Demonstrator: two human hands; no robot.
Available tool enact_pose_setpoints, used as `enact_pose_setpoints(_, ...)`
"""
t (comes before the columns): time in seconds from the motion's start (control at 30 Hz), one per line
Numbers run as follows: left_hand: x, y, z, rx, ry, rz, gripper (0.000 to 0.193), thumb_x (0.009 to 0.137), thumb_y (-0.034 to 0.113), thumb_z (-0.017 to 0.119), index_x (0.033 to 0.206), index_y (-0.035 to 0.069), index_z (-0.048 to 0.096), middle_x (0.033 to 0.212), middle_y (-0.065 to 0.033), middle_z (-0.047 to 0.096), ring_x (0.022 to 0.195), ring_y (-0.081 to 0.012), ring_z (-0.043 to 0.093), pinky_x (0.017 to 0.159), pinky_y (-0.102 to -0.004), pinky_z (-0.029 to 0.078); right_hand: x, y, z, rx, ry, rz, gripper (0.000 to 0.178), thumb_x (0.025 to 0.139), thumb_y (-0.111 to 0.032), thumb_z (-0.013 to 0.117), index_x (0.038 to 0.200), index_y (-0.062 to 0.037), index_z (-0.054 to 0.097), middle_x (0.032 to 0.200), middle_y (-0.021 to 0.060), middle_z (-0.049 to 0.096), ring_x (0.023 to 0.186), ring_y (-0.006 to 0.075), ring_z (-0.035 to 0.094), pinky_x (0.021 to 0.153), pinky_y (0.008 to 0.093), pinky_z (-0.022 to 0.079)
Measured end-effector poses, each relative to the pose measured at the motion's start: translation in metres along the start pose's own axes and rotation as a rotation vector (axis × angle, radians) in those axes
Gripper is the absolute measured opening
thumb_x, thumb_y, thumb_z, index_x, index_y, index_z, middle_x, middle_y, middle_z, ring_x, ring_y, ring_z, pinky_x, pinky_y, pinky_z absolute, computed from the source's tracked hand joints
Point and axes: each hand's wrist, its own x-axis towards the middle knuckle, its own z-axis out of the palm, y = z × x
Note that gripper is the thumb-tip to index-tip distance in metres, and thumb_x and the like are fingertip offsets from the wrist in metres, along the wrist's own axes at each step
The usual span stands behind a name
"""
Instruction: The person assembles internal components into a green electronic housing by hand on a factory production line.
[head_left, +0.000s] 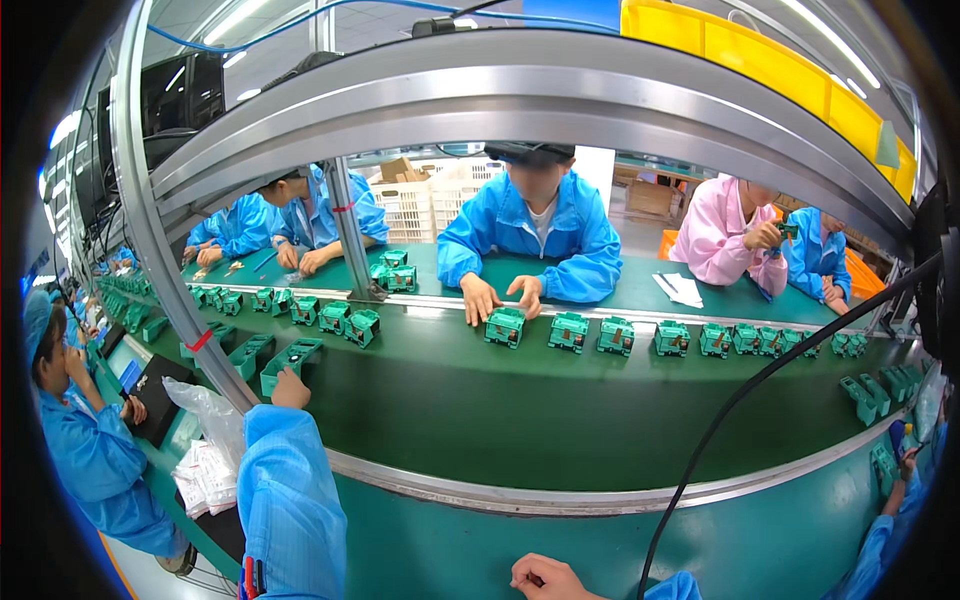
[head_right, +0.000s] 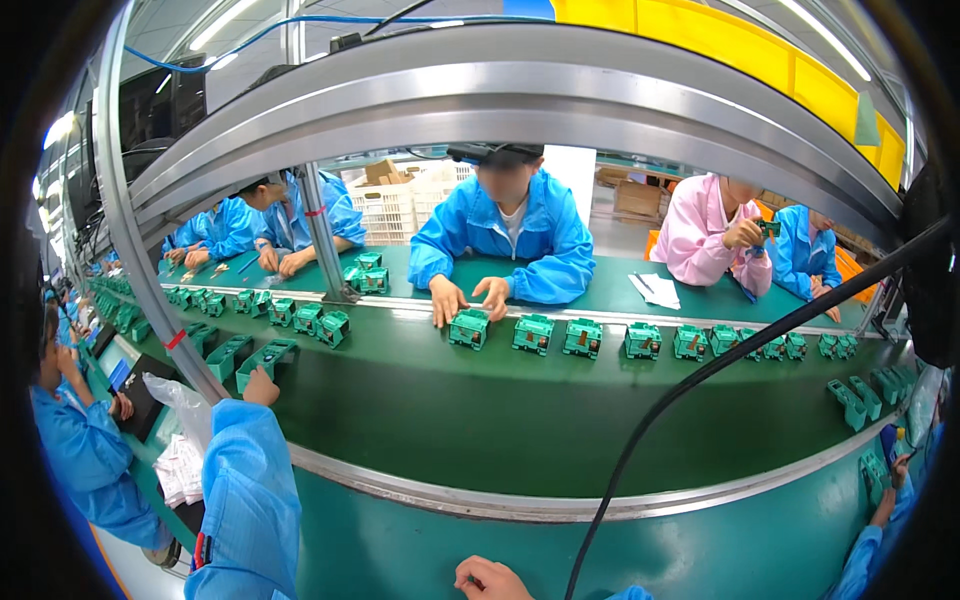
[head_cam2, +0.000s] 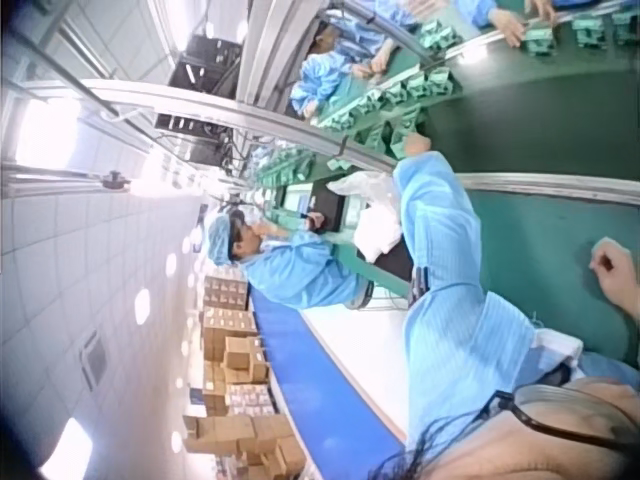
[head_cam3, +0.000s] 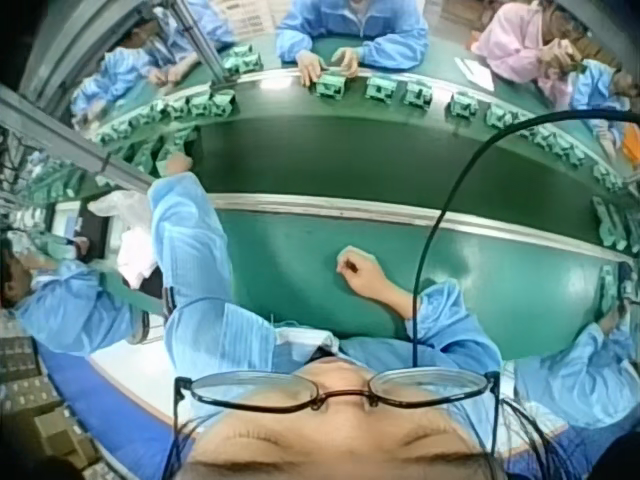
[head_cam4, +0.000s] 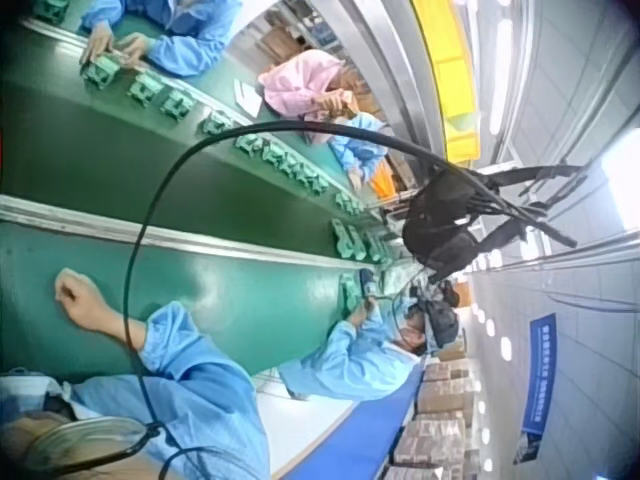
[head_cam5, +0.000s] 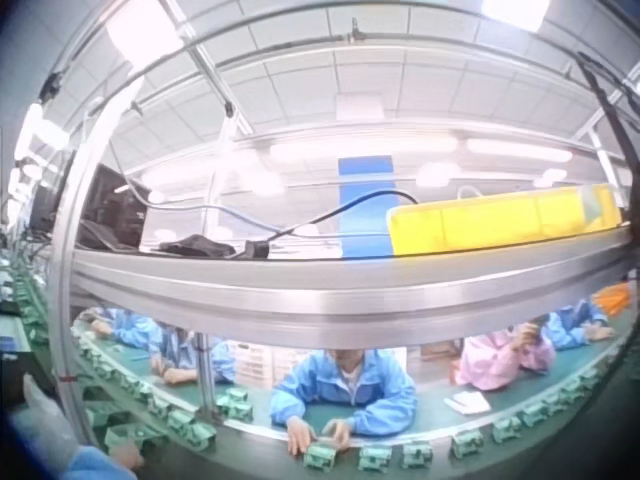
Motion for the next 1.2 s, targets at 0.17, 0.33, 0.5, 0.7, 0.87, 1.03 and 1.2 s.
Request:
enact_pose_setpoints(0.17, -0.007, 0.005, 0.006, 0.021, 0.013, 0.044, 0.023, 0.072, 0.009, 0.048, 0.095, 0.004, 0.046, 0.094, -0.0143, 0.048, 0.080, -0.0328, 0.055, 0.064, -0.0421, 0.046, 0.000, 0.001, -0.001, -0.035, -0.012, -0.004, 0.004, 0.070, 0.000, 0.051, 0.068, -0.0036, 0.050, 0.071, 0.0080, 0.050, 0.060, 0.0217, 0.050, 0.054, 0.0271, 0.039)
enact_pose_setpoints(0.33, -0.040, 0.028, -0.047, -0.076, 0.298, 0.301, 0.007, 0.067, 0.004, 0.048, 0.073, 0.005, 0.051, 0.083, -0.0133, 0.050, 0.075, -0.0331, 0.051, 0.061, -0.0415, 0.043, 0.002, -0.002, -0.005, 0.036, -0.035, 0.028, 0.003, 0.070, -0.001, 0.053, 0.069, -0.0035, 0.051, 0.071, 0.0080, 0.052, 0.061, 0.0227, 0.050, 0.054, 0.0285, 0.039)
enact_pose_setpoints(0.5, -0.140, 0.098, -0.119, -0.378, 0.161, 0.927, 0.017, 0.063, 0.000, 0.048, 0.077, 0.007, 0.055, 0.079, -0.0082, 0.051, 0.069, -0.0278, 0.049, 0.060, -0.0389, 0.040, -0.004, 0.028, -0.023, 0.014, 0.180, -0.268, 0.025, 0.068, 0.005, 0.061, 0.080, -0.0066, 0.043, 0.077, 0.0084, 0.057, 0.062, 0.0156, 0.054, 0.052, 0.0217, 0.043)
enact_pose_setpoints(0.7, -0.295, 0.103, -0.148, -0.635, 0.332, 1.461, 0.019, 0.056, 0.011, 0.060, 0.074, 0.012, 0.059, 0.091, 0.0047, 0.053, 0.068, -0.0171, 0.045, 0.072, -0.0311, 0.043, 0.010, -0.039, -0.070, 0.074, 0.393, -0.228, 0.029, 0.063, 0.008, 0.061, 0.074, -0.0065, 0.038, 0.068, 0.0074, 0.055, 0.062, 0.0131, 0.051, 0.062, 0.0246, 0.041)
enact_pose_setpoints(0.87, -0.320, 0.123, -0.137, -0.668, 0.195, 1.574, 0.015, 0.059, 0.012, 0.057, 0.073, 0.013, 0.059, 0.091, 0.0051, 0.052, 0.067, -0.0151, 0.044, 0.072, -0.0297, 0.043, -0.006, -0.050, -0.065, -0.342, 0.018, -0.106, 0.024, 0.062, 0.000, 0.063, 0.079, -0.0087, 0.049, 0.071, 0.0016, 0.056, 0.060, 0.0151, 0.047, 0.065, 0.0281, 0.037)
enact_pose_setpoints(1.03, -0.319, 0.126, -0.128, -0.672, 0.470, 1.550, 0.011, 0.061, 0.012, 0.058, 0.072, 0.014, 0.058, 0.094, 0.0055, 0.053, 0.071, -0.0134, 0.045, 0.070, -0.0273, 0.042, -0.009, -0.037, -0.063, -0.643, -0.192, -0.015, 0.023, 0.063, -0.005, 0.060, 0.083, -0.0126, 0.052, 0.071, -0.0057, 0.054, 0.066, 0.0152, 0.046, 0.067, 0.0307, 0.033)
enact_pose_setpoints(1.2, -0.373, 0.131, -0.157, -1.022, 0.548, 1.343, 0.012, 0.067, 0.018, 0.055, 0.078, 0.013, 0.055, 0.088, -0.0001, 0.051, 0.070, -0.0170, 0.047, 0.070, -0.0308, 0.043, 0.000, -0.040, -0.067, -0.857, -0.240, -0.117, 0.025, 0.062, -0.006, 0.060, 0.084, -0.0148, 0.052, 0.069, -0.0078, 0.054, 0.070, 0.0153, 0.045, 0.068, 0.0322, 0.029)
